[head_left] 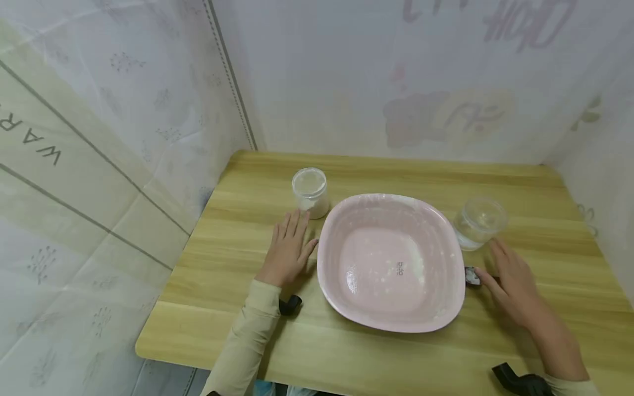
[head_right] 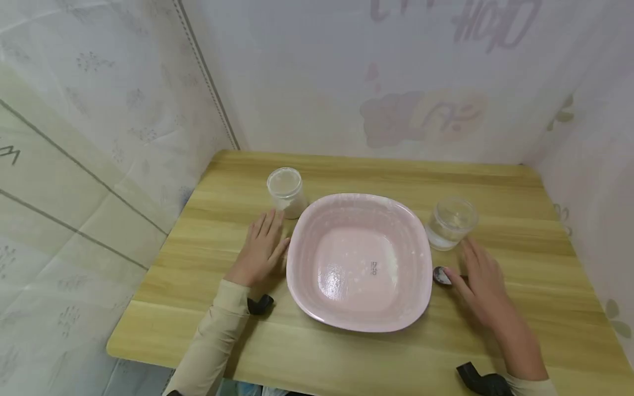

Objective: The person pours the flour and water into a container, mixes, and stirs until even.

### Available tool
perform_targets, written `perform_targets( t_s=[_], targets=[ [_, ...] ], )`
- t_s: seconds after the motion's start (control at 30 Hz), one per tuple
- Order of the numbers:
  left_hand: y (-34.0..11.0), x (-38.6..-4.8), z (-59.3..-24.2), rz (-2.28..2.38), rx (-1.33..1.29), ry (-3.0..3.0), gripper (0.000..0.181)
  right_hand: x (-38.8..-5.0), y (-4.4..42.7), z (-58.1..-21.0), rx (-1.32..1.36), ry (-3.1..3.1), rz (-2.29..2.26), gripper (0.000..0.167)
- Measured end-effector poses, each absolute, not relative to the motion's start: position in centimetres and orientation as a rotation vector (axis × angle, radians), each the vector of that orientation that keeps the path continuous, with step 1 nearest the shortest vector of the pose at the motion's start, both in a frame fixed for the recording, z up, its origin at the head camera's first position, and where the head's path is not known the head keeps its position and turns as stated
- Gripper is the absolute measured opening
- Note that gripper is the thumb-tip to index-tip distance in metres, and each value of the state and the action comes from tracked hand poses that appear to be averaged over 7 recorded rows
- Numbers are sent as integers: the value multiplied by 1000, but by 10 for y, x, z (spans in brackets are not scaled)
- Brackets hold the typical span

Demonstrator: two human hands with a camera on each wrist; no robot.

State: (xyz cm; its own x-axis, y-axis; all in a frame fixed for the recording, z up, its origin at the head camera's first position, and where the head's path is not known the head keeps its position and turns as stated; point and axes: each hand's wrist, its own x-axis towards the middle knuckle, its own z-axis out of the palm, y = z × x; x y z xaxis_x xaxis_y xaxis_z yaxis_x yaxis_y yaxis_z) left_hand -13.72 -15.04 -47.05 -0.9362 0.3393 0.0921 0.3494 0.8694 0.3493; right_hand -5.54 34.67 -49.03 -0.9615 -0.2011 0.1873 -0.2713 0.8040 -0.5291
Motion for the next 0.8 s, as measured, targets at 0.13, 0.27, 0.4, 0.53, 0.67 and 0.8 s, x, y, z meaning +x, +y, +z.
perform_targets(
  t_s=[0.13, 0.27, 0.4, 0.53, 0.67, 0.8],
  targets=[
    [-152, -138, -469, -613, -562, -3017, 70, -58, 351, -489, 361, -2839, 959, 72],
    [-154, -140, -472, -639, -563, -3025, 70, -58, 354, -487, 320, -2800, 1069, 71],
    [-156, -139, -476, -708, -558, -3038, 70, -56, 354, -483, 237, -2799, 1188, 76],
    [-160, -136, -480, -763, -551, -3038, 68, -56, 350, -478, 177, -2794, 1275, 77],
    [-167, -134, -484, -787, -521, -3026, 67, -58, 344, -472, 98, -2812, 1292, 71],
    [-172, -133, -484, -821, -497, -3026, 67, -56, 333, -462, 49, -2815, 1270, 53]
  ],
)
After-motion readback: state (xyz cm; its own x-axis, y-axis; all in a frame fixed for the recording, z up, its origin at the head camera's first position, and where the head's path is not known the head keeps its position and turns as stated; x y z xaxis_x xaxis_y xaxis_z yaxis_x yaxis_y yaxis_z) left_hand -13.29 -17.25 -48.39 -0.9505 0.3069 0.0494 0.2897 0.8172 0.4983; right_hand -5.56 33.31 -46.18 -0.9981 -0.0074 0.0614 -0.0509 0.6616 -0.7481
